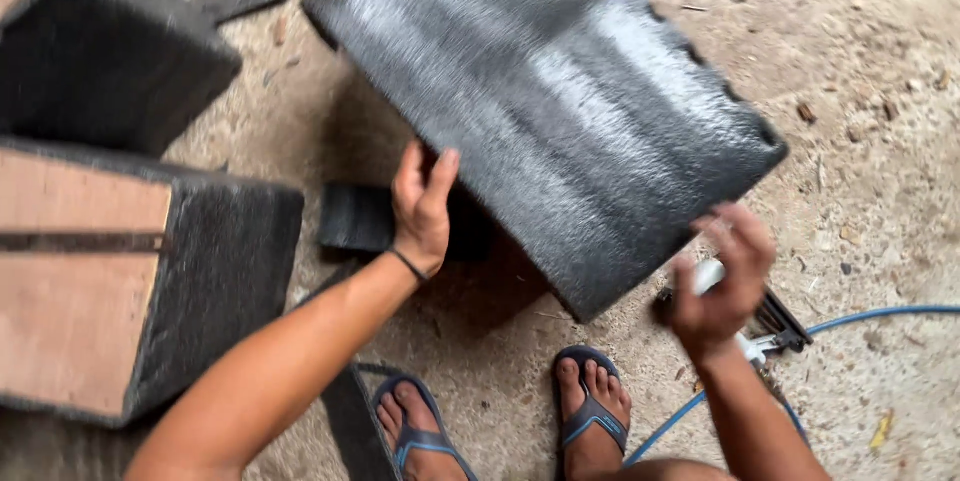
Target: Attaching foam covering to a wooden box or speaker frame using a pneumatic stapler.
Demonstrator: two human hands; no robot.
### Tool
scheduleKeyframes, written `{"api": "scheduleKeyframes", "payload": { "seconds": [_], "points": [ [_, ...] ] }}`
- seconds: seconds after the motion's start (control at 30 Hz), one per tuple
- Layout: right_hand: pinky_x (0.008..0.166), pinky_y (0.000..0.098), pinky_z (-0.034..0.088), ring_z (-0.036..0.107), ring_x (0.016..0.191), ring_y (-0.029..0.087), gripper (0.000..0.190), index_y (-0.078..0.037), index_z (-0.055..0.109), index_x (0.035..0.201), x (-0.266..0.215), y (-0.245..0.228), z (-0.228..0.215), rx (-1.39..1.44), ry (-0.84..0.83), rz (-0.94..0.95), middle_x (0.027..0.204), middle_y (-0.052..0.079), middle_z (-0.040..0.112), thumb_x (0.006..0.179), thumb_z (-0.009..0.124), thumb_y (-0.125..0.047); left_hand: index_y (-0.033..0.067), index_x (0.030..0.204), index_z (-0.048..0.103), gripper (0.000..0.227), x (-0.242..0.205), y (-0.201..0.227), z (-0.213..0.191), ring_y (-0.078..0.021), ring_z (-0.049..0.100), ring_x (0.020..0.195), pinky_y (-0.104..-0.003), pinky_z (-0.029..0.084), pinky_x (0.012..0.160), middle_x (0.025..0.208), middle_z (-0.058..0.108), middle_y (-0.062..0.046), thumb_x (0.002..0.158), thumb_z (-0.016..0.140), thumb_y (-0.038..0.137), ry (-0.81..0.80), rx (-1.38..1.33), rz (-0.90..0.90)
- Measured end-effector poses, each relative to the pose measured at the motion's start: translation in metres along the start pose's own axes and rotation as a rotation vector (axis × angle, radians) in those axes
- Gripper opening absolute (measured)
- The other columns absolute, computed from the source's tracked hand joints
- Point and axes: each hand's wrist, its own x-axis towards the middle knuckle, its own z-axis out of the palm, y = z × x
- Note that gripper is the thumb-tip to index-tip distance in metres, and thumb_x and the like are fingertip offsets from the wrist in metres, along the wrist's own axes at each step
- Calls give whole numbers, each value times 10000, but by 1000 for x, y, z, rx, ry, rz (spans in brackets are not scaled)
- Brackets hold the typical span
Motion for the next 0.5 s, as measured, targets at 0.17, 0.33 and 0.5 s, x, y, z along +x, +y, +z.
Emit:
{"api": "scheduleKeyframes", "payload": {
  "seconds": [0.17, 0.33, 0.5],
  "points": [
    [1224, 560, 270, 438, 1418, 389, 647, -26, 601, 1311, 27, -74, 2, -65, -309, -258, 1429, 195, 548, 934, 642, -549, -1, 1251, 582, 350, 13, -22, -8, -161, 537, 1095, -341, 450, 1019, 1171, 620, -50, 1048, 630, 280, -14, -216, -66],
    [1231, 587, 124, 354, 1473, 424, 926, 23, 463, 1445, 20, -96, 14, -196, -489, -283, 1520, 258, 460, 846, 693, -644, 38, 1342, 544, 472, 15, 12, -23, -155, 535, 1203, -327, 423, 1080, 1258, 608, -23, 1021, 586, 381, -114, -140, -16],
    [1287, 574, 113, 338, 1536, 420, 889, 20, 404, 1505, 3, -94, 19, -269, -426, -166, 1580, 236, 444, 861, 785, -461, 21, 1248, 632, 552, 5, 31, -26, -229, 568, 1233, -373, 438, 1106, 1260, 600, -121, 947, 678, 481, -174, 29, 120]
  ]
}}
